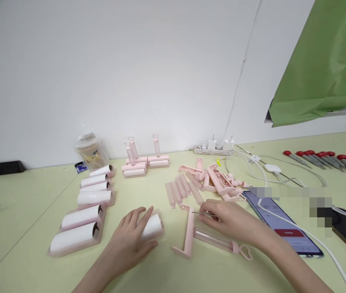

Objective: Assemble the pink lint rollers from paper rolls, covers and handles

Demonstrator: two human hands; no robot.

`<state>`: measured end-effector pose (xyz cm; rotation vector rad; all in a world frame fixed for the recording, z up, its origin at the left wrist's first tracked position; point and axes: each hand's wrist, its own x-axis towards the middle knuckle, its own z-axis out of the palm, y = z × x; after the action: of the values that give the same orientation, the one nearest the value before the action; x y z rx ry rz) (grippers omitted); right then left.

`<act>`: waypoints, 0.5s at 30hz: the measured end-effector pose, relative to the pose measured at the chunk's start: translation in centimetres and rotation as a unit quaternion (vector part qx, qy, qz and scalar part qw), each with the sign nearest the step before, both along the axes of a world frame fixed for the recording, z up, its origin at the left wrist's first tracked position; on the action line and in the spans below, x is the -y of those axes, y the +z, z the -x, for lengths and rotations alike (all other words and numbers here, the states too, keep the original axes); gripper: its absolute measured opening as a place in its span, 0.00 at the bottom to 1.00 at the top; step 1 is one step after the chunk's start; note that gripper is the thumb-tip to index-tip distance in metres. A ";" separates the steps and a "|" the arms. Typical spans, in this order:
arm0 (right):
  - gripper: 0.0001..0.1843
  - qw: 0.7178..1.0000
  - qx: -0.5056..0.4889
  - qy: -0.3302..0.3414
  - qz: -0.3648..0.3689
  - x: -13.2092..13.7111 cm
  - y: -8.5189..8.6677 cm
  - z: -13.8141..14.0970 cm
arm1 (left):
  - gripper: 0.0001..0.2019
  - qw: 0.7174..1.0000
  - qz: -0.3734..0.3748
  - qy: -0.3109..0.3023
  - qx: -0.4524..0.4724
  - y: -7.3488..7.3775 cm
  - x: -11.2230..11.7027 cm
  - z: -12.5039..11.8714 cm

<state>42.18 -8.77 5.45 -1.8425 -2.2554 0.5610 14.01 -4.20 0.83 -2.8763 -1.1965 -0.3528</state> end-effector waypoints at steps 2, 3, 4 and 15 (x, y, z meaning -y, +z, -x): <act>0.17 1.000 0.005 -0.005 0.025 0.2 -0.4 -0.1 | 0.27 1.000 0.002 0.005 -0.027 0.1 -1.1 0.1; 0.18 0.999 0.010 -0.009 0.040 0.3 -0.6 -0.2 | 0.26 0.999 0.002 0.004 -0.038 0.3 -1.9 0.1; 0.19 0.998 0.017 -0.014 0.055 0.3 -0.9 -0.3 | 0.26 0.999 0.000 0.004 -0.045 0.6 -2.8 0.2; 0.12 0.992 0.110 -0.013 0.058 0.9 -3.2 0.2 | 0.29 0.995 0.009 0.086 0.042 2.0 -10.2 -1.0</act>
<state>41.98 -9.62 2.27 -2.0810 -2.3767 0.5188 15.00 5.95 2.85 -2.7704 -1.4555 -0.4655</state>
